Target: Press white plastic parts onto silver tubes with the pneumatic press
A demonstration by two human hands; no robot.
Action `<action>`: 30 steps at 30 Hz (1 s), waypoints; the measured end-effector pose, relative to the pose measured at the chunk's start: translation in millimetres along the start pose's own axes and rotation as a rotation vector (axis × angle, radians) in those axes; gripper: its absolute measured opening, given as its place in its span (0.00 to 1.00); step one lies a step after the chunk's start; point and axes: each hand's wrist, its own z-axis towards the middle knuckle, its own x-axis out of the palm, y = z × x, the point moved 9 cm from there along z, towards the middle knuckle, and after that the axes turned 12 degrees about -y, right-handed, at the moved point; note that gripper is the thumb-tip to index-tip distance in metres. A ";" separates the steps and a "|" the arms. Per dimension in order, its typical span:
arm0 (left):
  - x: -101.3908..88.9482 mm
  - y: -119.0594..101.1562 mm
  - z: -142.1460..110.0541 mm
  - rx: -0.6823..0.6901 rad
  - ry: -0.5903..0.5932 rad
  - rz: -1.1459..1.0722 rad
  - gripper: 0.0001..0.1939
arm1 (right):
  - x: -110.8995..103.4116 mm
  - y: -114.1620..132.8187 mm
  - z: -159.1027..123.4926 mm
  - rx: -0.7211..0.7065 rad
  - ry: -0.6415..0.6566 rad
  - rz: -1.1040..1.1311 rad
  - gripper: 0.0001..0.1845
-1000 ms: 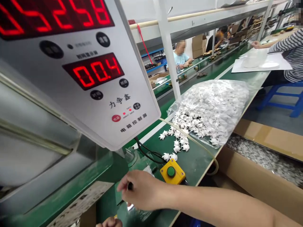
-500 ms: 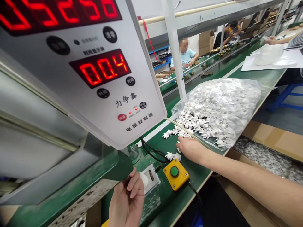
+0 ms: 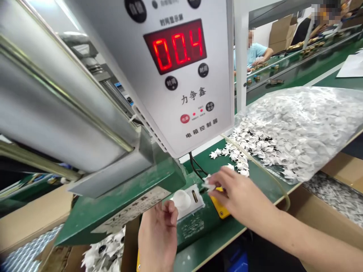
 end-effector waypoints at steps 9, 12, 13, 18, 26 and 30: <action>-59.8 4.4 5.4 -0.071 -0.142 -0.082 0.13 | 73.5 74.9 19.4 -0.253 0.232 0.073 0.15; -69.6 4.0 7.6 -0.080 -0.145 -0.116 0.14 | 70.7 85.2 17.6 -0.322 0.265 0.095 0.19; -73.2 4.4 8.5 -0.080 -0.159 -0.119 0.14 | 69.3 87.2 17.4 -0.323 0.273 0.115 0.19; -78.2 11.0 11.3 -0.109 -0.155 -0.111 0.12 | 70.2 83.9 18.2 -0.247 0.280 0.138 0.18; -76.3 10.0 10.5 -0.044 -0.107 0.017 0.13 | 82.8 82.6 13.1 -0.317 0.324 0.016 0.14; -92.3 -16.5 11.8 0.343 -0.112 0.441 0.07 | 74.8 71.2 1.0 -0.285 0.266 -0.013 0.12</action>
